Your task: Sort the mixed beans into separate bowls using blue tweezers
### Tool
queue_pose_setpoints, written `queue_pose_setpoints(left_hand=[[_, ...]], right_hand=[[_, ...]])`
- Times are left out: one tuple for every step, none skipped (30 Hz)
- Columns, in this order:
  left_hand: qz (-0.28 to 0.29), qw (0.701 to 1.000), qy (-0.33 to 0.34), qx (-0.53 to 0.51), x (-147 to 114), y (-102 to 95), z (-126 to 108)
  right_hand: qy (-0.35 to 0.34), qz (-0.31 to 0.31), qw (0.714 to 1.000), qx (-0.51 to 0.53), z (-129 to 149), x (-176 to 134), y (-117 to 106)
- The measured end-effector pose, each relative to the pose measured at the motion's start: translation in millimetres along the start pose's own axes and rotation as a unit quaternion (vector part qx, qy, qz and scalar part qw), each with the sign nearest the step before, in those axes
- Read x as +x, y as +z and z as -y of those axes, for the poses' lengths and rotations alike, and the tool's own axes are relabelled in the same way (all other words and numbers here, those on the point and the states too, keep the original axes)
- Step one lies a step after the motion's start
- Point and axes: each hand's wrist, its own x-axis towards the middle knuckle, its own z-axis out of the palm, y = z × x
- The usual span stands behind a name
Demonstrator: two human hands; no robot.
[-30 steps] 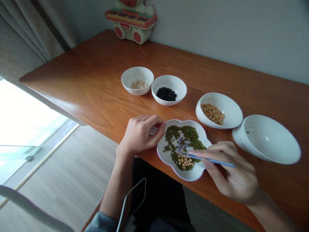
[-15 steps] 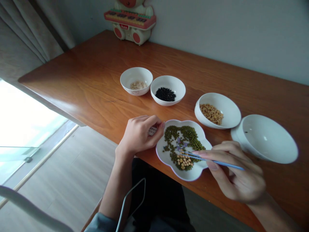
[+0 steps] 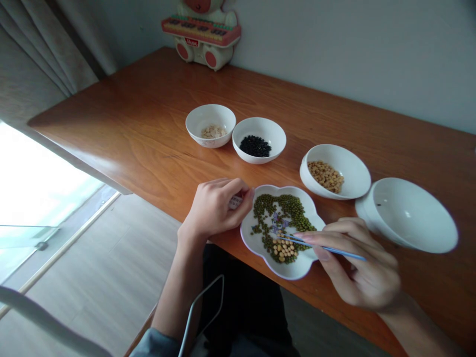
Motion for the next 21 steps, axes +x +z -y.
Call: queue_pose_setpoints(left_hand=[[-0.001,1.0,0.0,-0.001,-0.1,0.1,0.1],[-0.002,1.0,0.0,-0.001,-0.3,0.2,0.2],[-0.004,1.0,-0.001,-0.002,-0.6,0.4,0.3],[-0.005,1.0,-0.001,-0.001,-0.9,0.4,0.5],[-0.005,1.0,-0.001,-0.001,-1.2,0.5,0.6],[-0.005,1.0,-0.002,0.0,-1.4,0.4,0.7],[-0.005,1.0,-0.002,0.001,-1.6,0.3,0.7],[-0.005,1.0,-0.002,0.001,-1.6,0.2,0.7],[-0.004,1.0,-0.002,0.001,-1.4,0.1,0.6],[-0.004,1.0,-0.001,0.001,-1.0,0.0,0.5],[-0.003,1.0,0.0,0.001,-0.6,0.0,0.2],[-0.003,1.0,0.002,0.003,-0.1,0.0,-0.1],[-0.005,1.0,0.003,0.005,0.4,0.1,-0.4],[-0.007,1.0,0.004,0.007,0.9,0.2,-0.7],[-0.009,1.0,0.006,0.009,1.3,0.3,-1.0],[-0.012,1.0,0.008,0.01,1.7,0.3,-1.2],[-0.013,1.0,0.009,0.012,1.9,0.3,-1.2],[-0.013,1.0,0.009,0.013,2.1,0.2,-1.2],[-0.012,1.0,0.008,0.014,2.1,0.1,-1.1],[-0.01,1.0,0.006,0.014,2.0,-0.1,-0.9],[-0.008,1.0,0.004,0.014,1.9,-0.2,-0.7]], right_hand=[[-0.001,0.0,1.0,-0.001,-0.1,-0.1,-0.1],[-0.002,0.001,1.0,-0.001,0.0,-0.2,-0.3],[-0.001,0.0,1.0,0.0,0.3,-0.3,-0.5],[0.002,-0.002,1.0,0.001,0.9,-0.3,-0.8],[0.005,-0.006,1.0,0.004,1.6,-0.5,-1.2],[0.007,-0.011,1.0,0.006,2.5,-1.0,-1.7],[0.009,-0.019,1.0,0.007,3.3,-1.9,-2.5],[0.013,-0.03,0.999,0.005,3.9,-3.3,-3.6],[0.018,-0.044,0.999,-0.001,3.9,-5.4,-4.9],[0.024,-0.067,0.997,-0.014,3.4,-7.9,-6.4],[0.03,-0.099,0.994,-0.035,2.0,-10.6,-8.3],[0.04,-0.139,0.987,-0.062,-0.3,-13.2,-10.3],[0.048,-0.187,0.977,-0.093,-3.5,-15.3,-12.6],[0.053,-0.24,0.961,-0.124,-7.4,-16.7,-14.9],[0.06,-0.287,0.943,-0.157,-11.7,-17.2,-17.2],[0.065,-0.32,0.925,-0.192,-16.2,-17.1,-19.5],[0.073,-0.335,0.912,-0.226,-20.5,-16.3,-21.5],[0.087,-0.326,0.904,-0.263,-24.0,-15.4,-23.1],[0.102,-0.306,0.9,-0.294,-26.3,-14.5,-24.3],[0.117,-0.284,0.897,-0.317,-27.3,-13.8,-25.0],[0.13,-0.265,0.899,-0.325,-26.8,-13.5,-25.2]])
